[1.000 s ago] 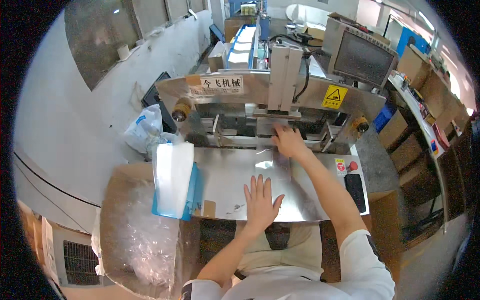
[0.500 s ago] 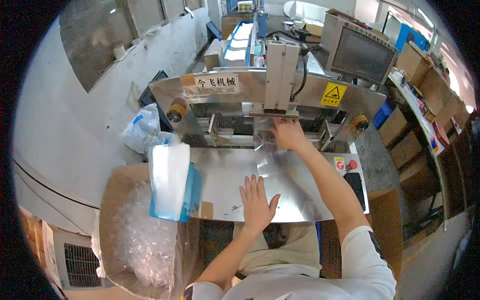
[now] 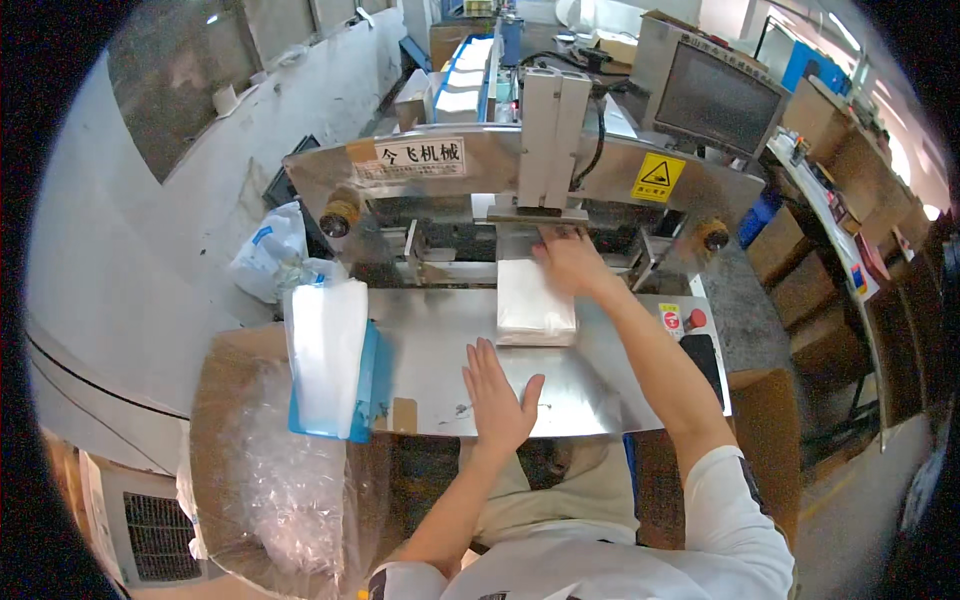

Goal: Packaging stacks of paper into plastic bags using a heat sealer and placing them into a cardboard box.

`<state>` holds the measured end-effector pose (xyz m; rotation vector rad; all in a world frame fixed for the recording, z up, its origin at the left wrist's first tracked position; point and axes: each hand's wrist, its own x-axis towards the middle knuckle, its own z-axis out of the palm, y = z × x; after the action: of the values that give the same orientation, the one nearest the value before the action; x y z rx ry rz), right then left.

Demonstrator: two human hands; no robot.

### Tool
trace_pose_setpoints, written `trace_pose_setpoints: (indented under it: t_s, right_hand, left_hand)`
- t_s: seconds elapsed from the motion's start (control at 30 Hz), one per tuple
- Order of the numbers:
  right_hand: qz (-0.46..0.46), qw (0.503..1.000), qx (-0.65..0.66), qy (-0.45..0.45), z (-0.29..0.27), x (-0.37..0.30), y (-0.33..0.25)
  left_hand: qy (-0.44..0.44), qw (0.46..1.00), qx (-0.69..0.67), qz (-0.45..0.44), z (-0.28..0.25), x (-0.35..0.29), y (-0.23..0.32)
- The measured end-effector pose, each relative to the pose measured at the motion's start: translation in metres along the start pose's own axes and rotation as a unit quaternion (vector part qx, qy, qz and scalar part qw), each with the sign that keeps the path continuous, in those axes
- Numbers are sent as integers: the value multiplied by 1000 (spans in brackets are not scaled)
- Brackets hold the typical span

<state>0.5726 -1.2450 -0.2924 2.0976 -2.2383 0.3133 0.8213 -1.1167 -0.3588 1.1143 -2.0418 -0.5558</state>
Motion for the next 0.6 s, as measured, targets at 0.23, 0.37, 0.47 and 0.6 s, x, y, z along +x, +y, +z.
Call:
trace_pose_setpoints:
  t_s: [0.23, 0.37, 0.47, 0.6]
  right_hand:
    - [0, 957, 264, 121, -34, -173, -44]
    - [81, 862, 499, -29, -46, -259, -68]
    - [98, 833, 542, -46, -35, -295, -59]
    - [130, 791, 596, -42, -35, -303, -48]
  left_hand:
    - [-12, 999, 36, 12, -3, -2, -7]
    - [-24, 999, 24, 5, -1, -1, -8]
    - [-27, 1000, 14, -2, -1, 1, -4]
    - [11, 999, -35, -19, 4, 1, -10]
